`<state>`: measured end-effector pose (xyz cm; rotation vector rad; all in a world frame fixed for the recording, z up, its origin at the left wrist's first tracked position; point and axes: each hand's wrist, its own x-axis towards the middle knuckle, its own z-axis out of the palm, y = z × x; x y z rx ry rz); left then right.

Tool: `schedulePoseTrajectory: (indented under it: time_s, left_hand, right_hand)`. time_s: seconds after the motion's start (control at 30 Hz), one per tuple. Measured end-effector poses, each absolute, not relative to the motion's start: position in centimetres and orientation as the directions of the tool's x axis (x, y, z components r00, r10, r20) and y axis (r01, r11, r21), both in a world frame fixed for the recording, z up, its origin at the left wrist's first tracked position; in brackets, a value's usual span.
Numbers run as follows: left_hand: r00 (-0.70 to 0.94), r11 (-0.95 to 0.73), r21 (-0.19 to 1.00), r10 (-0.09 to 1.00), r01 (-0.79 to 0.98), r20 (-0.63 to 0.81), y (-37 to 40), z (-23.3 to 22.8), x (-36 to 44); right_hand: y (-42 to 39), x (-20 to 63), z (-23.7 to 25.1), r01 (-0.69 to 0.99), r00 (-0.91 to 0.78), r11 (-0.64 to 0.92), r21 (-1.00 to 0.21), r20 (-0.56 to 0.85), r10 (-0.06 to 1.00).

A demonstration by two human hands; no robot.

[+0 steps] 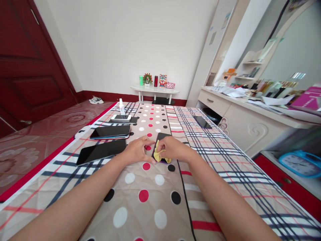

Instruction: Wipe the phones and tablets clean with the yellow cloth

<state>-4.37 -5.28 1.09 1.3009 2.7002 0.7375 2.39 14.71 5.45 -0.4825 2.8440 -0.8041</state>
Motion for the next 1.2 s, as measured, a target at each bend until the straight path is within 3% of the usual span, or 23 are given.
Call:
schedulePoseTrajectory:
  time_s: [0.07, 0.2, 0.3, 0.37, 0.5, 0.57, 0.63, 0.77, 0.83, 1.0, 1.2]
  left_hand:
    - [-0.648, 0.538, 0.442, 0.749, 0.718, 0.139, -5.3, 1.2, -4.3]
    - [-0.650, 0.547, 0.433, 0.749, 0.716, 0.130, -5.3, 1.6, -4.0]
    - [-0.653, 0.552, 0.431, 0.747, 0.714, 0.125, -5.2, 1.8, -3.8]
    - [-0.657, 0.554, 0.435, 0.744, 0.710, 0.125, -5.2, 1.9, -3.7]
    - [-0.656, 0.550, 0.437, 0.743, 0.712, 0.134, -5.2, 1.8, -3.8]
    - [-0.657, 0.550, 0.435, 0.741, 0.713, 0.140, -5.1, 1.7, -3.8]
    - [-0.665, 0.554, 0.437, 0.731, 0.709, 0.153, -5.1, 1.5, -3.9]
    - [-0.690, 0.562, 0.481, 0.711, 0.673, 0.135, -5.0, 1.4, -4.0]
    - [-0.701, 0.564, 0.508, 0.704, 0.651, 0.116, -5.0, 1.5, -4.0]
    - [-0.729, 0.572, 0.555, 0.678, 0.604, 0.095, -5.0, 1.5, -3.8]
    - [-0.739, 0.592, 0.535, 0.667, 0.603, 0.094, -4.9, 1.7, -3.6]
  right_hand:
    - [15.4, 2.0, 5.2, -0.255, -0.941, 0.810, -0.528, -0.055, -0.333]
    - [17.7, 0.7, 3.5, -0.030, -0.981, 0.920, -0.391, 0.190, 0.049]
    - [17.8, 0.5, 2.6, 0.076, -0.940, 0.955, -0.287, 0.298, 0.164]
    - [16.6, 1.1, 2.8, 0.049, -0.945, 0.968, -0.247, 0.302, 0.125]
    - [13.2, 2.3, 3.8, -0.238, -0.965, 0.914, -0.328, 0.185, -0.185]
    - [12.5, 2.1, 3.8, -0.308, -0.950, 0.878, -0.365, 0.160, -0.267]
    - [12.9, 1.2, 3.4, -0.262, -0.960, 0.894, -0.364, 0.193, -0.203]
    - [15.2, -1.9, 2.4, -0.033, -0.959, 0.956, -0.291, 0.280, 0.052]
    - [15.8, -3.4, 2.4, 0.025, -0.957, 0.978, -0.209, 0.277, 0.083]
    - [14.6, -4.0, 3.6, -0.051, -0.973, 0.993, -0.111, 0.229, -0.024]
    - [12.1, 0.9, 4.4, -0.378, -0.919, 0.909, -0.174, 0.185, -0.347]
